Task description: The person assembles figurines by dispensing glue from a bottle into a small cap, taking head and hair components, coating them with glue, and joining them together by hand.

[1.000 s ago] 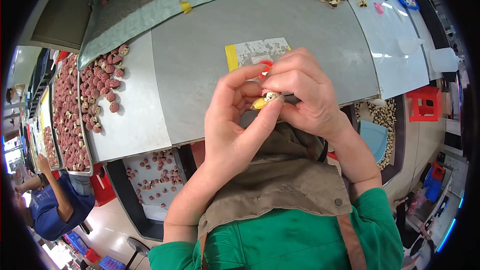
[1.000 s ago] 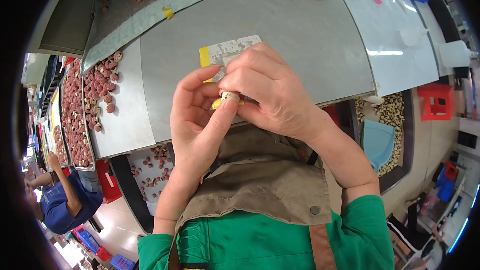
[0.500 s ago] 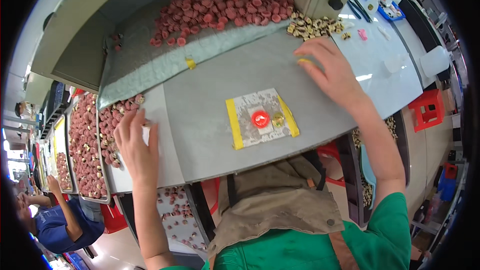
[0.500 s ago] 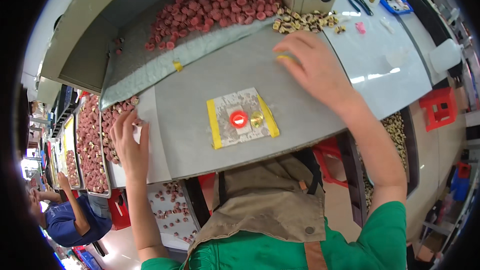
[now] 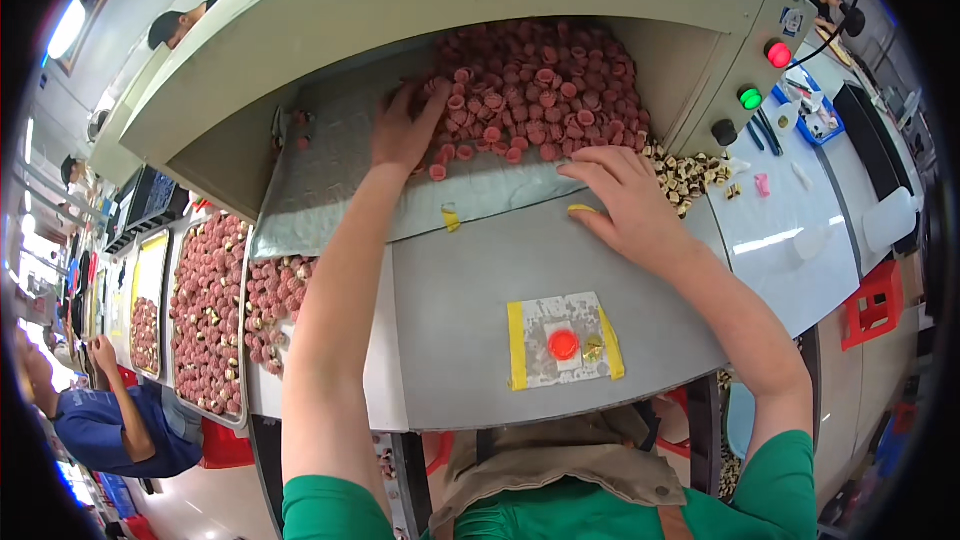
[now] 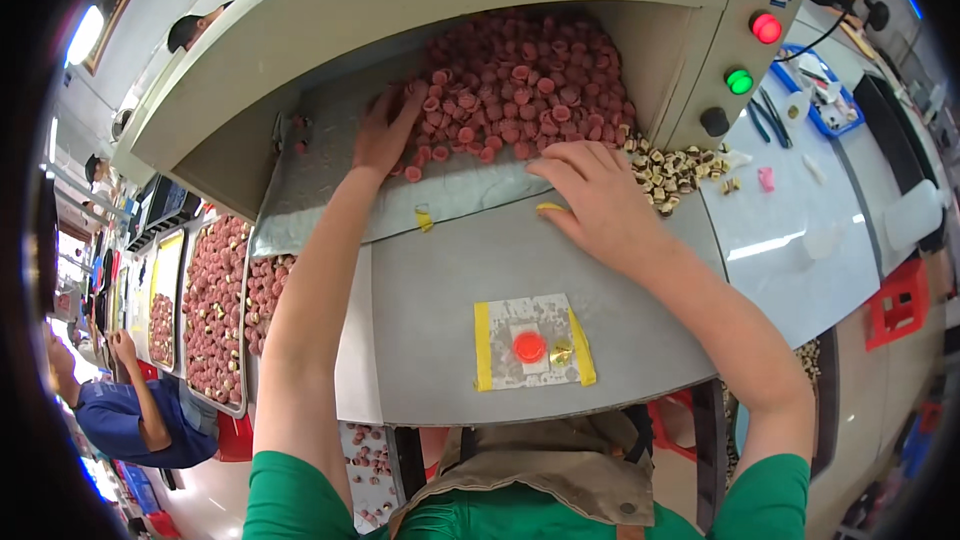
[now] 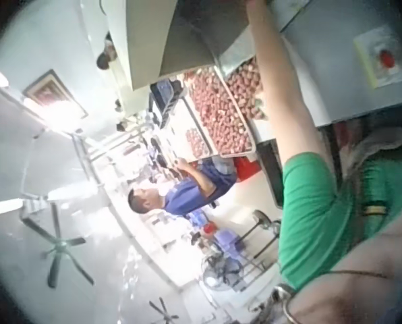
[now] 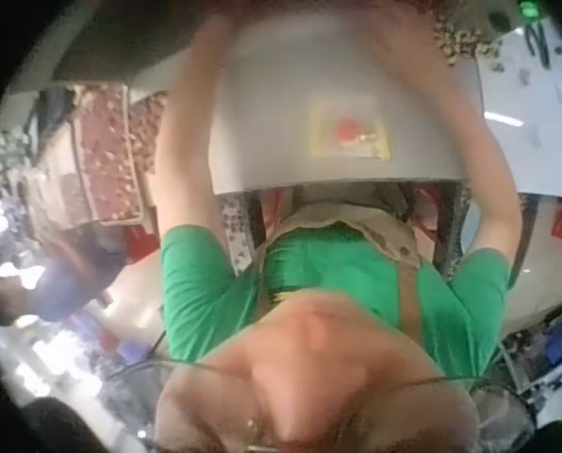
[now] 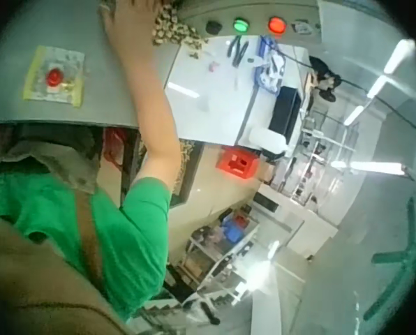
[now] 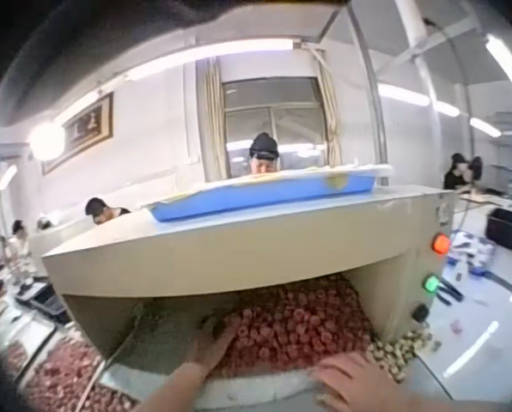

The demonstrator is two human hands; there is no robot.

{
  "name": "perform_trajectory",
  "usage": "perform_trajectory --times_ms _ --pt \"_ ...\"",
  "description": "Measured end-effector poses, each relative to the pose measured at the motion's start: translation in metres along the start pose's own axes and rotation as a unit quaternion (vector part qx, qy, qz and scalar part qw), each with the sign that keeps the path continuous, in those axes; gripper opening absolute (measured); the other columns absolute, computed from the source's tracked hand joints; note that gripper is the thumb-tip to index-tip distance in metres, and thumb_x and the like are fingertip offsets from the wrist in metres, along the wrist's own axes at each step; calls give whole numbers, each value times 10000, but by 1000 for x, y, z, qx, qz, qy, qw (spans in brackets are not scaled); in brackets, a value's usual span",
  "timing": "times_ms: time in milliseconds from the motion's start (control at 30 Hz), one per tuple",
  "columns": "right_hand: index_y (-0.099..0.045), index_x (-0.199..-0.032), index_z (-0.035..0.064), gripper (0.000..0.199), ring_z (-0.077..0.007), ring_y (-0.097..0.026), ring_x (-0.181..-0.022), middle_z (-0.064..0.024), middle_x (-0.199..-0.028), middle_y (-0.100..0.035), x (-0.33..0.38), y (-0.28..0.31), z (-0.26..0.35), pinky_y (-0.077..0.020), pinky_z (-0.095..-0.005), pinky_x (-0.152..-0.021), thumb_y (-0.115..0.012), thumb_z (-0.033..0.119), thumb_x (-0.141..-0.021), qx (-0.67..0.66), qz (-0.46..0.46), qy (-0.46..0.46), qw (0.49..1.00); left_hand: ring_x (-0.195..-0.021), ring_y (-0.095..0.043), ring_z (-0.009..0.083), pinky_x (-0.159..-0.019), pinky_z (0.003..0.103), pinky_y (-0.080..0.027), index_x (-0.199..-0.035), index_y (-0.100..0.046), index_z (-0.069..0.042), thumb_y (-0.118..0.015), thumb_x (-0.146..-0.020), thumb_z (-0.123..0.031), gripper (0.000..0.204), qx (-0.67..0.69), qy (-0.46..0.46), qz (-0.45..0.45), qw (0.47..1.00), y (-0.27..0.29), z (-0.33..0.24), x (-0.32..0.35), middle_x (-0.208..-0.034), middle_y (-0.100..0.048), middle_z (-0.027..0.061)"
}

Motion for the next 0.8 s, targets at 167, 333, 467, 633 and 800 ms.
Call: perform_trajectory --times_ms 167,333,467,633,800 --pt "-561 -1168 91 430 -304 -490 -1100 -86 -1192 -523 5 -3 -30 -395 -415 -945 -701 121 -763 15 6 -19 1000 -1281 -401 381 -1080 430 -312 -1251 -580 -107 -647 -792 -535 631 73 -64 -72 993 -32 -58 4 -1369 -472 164" --pt "-575 -1154 88 415 -294 -489 -1103 -78 -1193 -521 2 -8 -41 -394 -412 -940 -693 93 -756 49 -5 -9 999 -1192 -471 350 -1037 439 -337 -1154 -623 -118 -654 -831 -380 417 70 -155 -105 980 -53 -101 18 -1220 -580 118" --pt "-592 -1124 79 370 -296 -503 -1082 -83 -1161 -538 12 10 -39 -404 -399 -928 -673 69 -764 36 -6 -23 999 -1175 -485 331 -1020 459 -337 -1125 -636 -144 -622 -871 -317 308 53 -213 -95 971 -61 -107 15 -1114 -632 80" --pt "-621 -1030 35 202 -293 -558 -974 -106 -1010 -592 37 66 -53 -438 -385 -846 -609 76 -833 5 -43 -66 997 -1160 -491 326 -1013 468 -337 -1147 -637 -162 -628 -876 -299 304 -13 -239 -108 965 -41 -108 35 -1150 -613 53" --pt "-610 -999 23 193 -290 -575 -921 -99 -947 -602 57 47 -55 -452 -394 -797 -629 104 -825 77 25 -73 994 -1045 -541 243 -878 353 -442 -1192 -625 -156 -620 -891 -245 314 -23 -220 -117 968 -10 -115 65 -1068 -616 59"
Point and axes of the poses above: each hand's wrist, its own x-axis away from the middle knuckle, its own y-axis out of the back of the hand, z = x × y, the point moved 9 cm from there along -x, towards the middle knuckle
